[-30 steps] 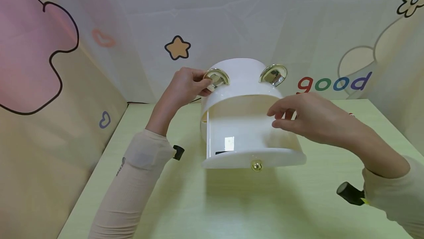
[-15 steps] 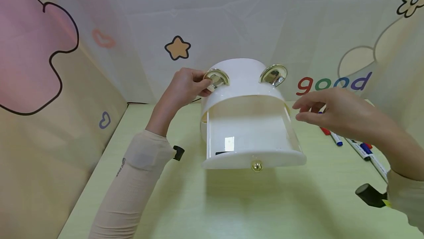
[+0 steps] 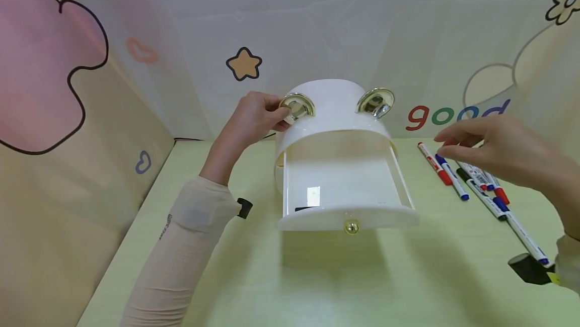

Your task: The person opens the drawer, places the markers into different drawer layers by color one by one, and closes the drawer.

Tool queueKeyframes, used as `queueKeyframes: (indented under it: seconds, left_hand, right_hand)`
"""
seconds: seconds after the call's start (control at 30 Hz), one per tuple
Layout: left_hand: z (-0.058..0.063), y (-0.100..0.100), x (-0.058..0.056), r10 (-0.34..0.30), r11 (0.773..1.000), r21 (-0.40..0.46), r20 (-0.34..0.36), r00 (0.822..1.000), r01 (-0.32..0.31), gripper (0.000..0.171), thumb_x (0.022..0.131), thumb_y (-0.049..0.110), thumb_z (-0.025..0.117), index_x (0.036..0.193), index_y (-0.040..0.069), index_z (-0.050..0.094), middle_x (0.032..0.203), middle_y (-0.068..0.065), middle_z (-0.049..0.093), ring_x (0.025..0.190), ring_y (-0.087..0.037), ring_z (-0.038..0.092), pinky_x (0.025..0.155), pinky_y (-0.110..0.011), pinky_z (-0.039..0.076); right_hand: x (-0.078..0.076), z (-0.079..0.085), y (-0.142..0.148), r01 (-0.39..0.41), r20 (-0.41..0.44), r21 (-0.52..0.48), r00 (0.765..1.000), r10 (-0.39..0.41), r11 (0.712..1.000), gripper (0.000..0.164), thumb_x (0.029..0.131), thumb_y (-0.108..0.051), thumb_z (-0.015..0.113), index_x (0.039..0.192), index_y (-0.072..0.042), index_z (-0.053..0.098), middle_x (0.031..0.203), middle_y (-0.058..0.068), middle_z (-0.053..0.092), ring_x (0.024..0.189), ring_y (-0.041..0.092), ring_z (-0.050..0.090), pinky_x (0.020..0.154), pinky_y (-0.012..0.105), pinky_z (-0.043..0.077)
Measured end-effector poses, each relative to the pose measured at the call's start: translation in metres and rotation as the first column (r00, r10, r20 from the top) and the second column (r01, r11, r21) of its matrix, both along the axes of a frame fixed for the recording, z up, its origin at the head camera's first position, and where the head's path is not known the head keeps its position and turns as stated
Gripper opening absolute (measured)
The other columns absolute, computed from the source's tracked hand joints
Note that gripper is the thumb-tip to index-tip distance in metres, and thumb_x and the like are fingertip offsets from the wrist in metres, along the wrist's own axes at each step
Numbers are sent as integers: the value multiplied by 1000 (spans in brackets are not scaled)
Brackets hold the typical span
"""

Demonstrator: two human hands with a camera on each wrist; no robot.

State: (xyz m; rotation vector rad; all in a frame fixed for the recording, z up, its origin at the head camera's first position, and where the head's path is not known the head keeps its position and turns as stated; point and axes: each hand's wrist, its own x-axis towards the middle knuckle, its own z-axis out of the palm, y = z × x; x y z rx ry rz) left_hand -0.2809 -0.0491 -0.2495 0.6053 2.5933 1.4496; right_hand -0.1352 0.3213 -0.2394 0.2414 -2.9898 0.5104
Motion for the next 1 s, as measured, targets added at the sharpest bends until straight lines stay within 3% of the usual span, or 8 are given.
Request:
queueKeyframes:
  seconds: [0.37,0.57,0.87,1.0]
  left_hand:
    - [0,1,1,-9,1000,-1,10,1000,9,22,104,8,62,122,-1,72,113,-17,73,90,-23,75,82,-29,61]
    - [0,1,1,-10,1000,1,1,1000,10,21,104,8,62,121,-1,73,111,-17,73,89,-23,75,79,-26,61]
    - [2,3,0,-2,1000,-2,-2,1000,2,19,104,7,62,116,-1,74,109,-17,73,87,-22,75,86,-35,61]
    - [3,2,0,-4,1000,-1,3,1000,4,20,104,7,62,118,-1,73,110,-17,73,88,-22,75,85,-34,61]
  right_hand:
    - [-5,-8,38,119,111,-82,988,-109,990,36,104,-15,64,126,13,62,108,27,70,96,42,64,62,16,51]
    - [-7,-22,57,179,98,-133,981,-167,975,39,104,-17,64,125,16,60,107,30,69,87,35,67,61,17,53]
    - [-6,-37,76,263,98,-135,963,-251,955,42,105,-21,62,124,17,59,96,25,69,83,36,62,56,27,55]
    - [-6,-46,85,286,104,-141,956,-274,948,42,105,-20,61,123,18,58,95,27,69,80,35,61,55,30,56]
